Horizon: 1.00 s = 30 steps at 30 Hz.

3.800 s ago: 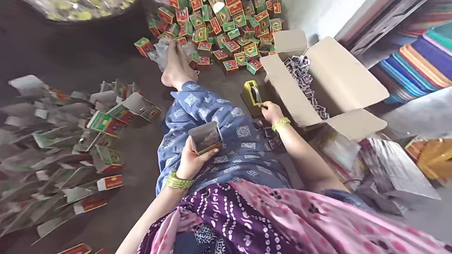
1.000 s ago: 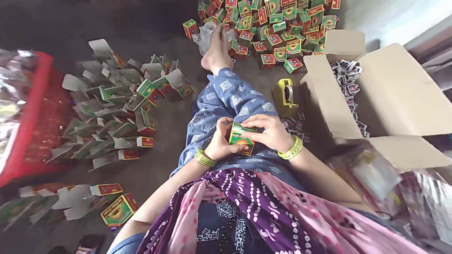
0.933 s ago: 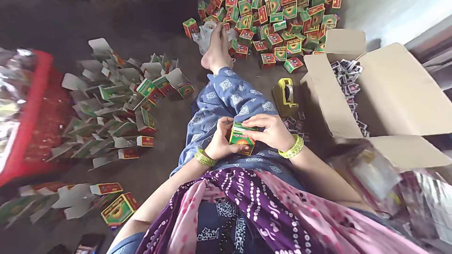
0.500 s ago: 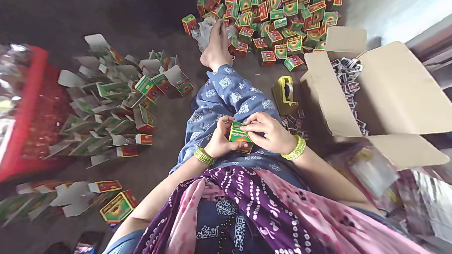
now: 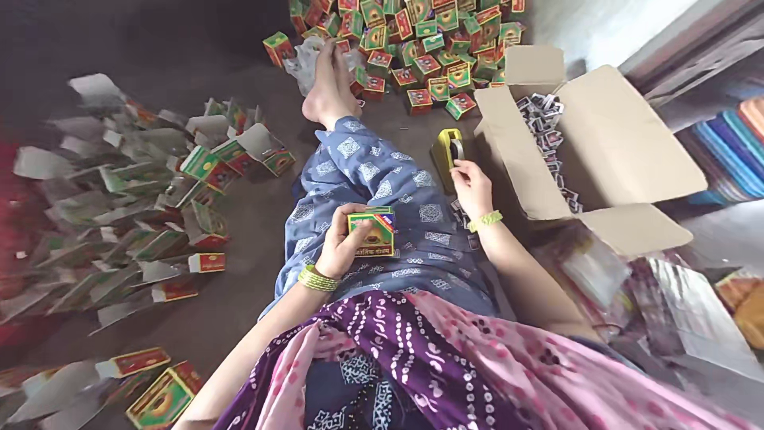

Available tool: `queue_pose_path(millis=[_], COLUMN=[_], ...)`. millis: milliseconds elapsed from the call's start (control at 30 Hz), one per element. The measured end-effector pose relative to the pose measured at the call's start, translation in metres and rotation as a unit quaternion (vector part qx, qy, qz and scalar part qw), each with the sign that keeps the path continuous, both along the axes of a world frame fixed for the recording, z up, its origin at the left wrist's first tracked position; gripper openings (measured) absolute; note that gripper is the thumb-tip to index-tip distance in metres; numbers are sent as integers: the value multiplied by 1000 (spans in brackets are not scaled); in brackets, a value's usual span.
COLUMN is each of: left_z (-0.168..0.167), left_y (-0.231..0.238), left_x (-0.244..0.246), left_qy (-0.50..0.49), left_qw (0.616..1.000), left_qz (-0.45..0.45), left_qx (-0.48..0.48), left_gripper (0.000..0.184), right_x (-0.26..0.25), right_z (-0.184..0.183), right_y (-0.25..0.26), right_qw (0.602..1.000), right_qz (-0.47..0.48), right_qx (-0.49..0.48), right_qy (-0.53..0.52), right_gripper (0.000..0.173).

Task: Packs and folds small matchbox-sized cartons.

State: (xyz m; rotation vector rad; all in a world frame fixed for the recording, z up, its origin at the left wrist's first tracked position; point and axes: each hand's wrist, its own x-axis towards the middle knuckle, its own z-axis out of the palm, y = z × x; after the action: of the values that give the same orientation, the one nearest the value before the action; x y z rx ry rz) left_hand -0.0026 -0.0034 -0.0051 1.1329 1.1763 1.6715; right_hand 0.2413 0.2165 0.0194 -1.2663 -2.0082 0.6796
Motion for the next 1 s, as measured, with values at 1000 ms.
queue_pose_path(millis=[1000], left_z=[-10], left_y=[8], left_x=[-3], left_qy=[84], left_qw=[996], left_qz=[9], left_qx=[28], left_gripper=[28], right_x=[51], right_z=[-35], right_y=[75], right_qw=[947], right_qz=[-169], right_qx=[-260], right_qy=[-79], right_gripper=[36])
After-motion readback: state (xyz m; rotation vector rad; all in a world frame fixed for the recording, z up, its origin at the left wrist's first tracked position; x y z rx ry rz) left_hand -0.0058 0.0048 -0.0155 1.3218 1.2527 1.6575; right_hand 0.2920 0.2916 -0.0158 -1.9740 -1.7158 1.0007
